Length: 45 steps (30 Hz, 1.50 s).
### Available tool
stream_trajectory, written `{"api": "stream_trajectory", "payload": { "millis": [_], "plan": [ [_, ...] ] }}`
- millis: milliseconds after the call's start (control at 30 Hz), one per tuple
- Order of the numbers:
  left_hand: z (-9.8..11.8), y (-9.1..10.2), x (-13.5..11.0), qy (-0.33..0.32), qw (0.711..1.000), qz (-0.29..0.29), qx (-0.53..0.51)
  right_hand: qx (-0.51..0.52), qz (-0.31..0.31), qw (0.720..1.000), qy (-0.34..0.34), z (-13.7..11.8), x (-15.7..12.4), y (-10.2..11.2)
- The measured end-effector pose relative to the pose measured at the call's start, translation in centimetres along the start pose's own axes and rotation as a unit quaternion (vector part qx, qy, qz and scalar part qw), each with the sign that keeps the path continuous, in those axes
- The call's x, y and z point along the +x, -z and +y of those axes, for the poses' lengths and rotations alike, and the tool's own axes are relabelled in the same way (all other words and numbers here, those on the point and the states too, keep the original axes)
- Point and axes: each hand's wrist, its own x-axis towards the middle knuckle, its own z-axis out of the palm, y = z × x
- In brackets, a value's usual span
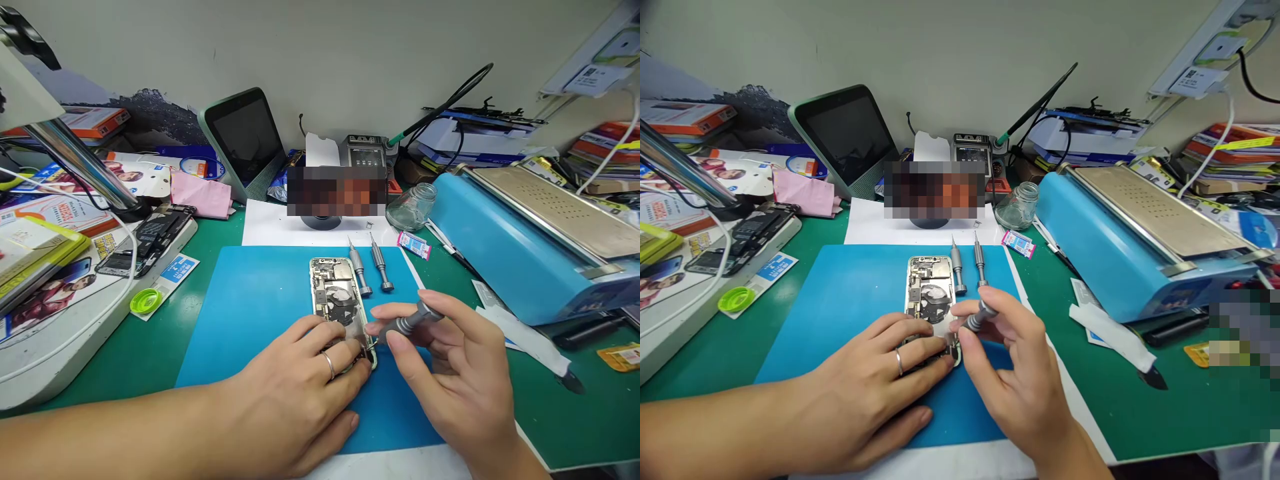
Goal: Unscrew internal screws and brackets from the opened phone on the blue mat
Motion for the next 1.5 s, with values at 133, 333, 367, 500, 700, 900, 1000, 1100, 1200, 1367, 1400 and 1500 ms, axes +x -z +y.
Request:
{"api": "stream_trajectory", "payload": {
  "millis": [133,333,367,500,700,900,1000,1100,1200,1367,1400,1500],
  "plan": [
    [-0.07,-0.01,0.05,-0.003,1.000,0.004,-0.001,-0.002,0.001,1.000,-0.009,-0.09,0.09,-0.10],
    [-0.20,-0.03,0.10,-0.004,1.000,-0.002,-0.004,-0.046,-0.019,0.997,0.062,0.35,-0.22,0.40],
    [-0.21,-0.02,0.09,-0.004,1.000,-0.002,-0.004,-0.052,-0.021,0.996,0.073,0.41,-0.23,0.48],
    [-0.15,-0.01,0.04,-0.004,1.000,0.003,-0.010,-0.075,-0.014,0.992,0.100,0.37,-0.09,0.60],
    [-0.13,-0.11,0.01,-0.006,1.000,0.011,-0.003,-0.076,-0.008,0.991,0.109,0.06,0.01,0.57],
    [-0.16,0.02,-0.02,-0.010,1.000,0.007,-0.001,-0.054,-0.007,0.995,0.087,0.04,-0.11,0.53],
    [-0.11,0.02,-0.09,-0.011,1.000,0.003,-0.005,-0.054,0.004,0.996,0.073,0.08,-0.26,0.43],
    [-0.11,0.02,-0.11,-0.011,1.000,0.005,-0.002,-0.051,0.000,0.995,0.080,0.06,-0.33,0.40],
    [-0.15,0.04,-0.08,-0.012,1.000,0.007,0.002,-0.063,-0.002,0.994,0.087,0.00,-0.31,0.38],
    [-0.20,-0.01,-0.10,-0.011,1.000,0.004,-0.001,-0.058,0.020,0.996,0.064,0.01,-0.43,0.29],
    [-0.21,-0.02,-0.09,-0.011,1.000,0.005,-0.001,-0.054,0.017,0.996,0.062,0.02,-0.45,0.27],
    [-0.23,-0.05,-0.06,-0.012,1.000,0.010,0.003,-0.055,0.008,0.997,0.060,0.05,-0.48,0.17]
  ]
}}
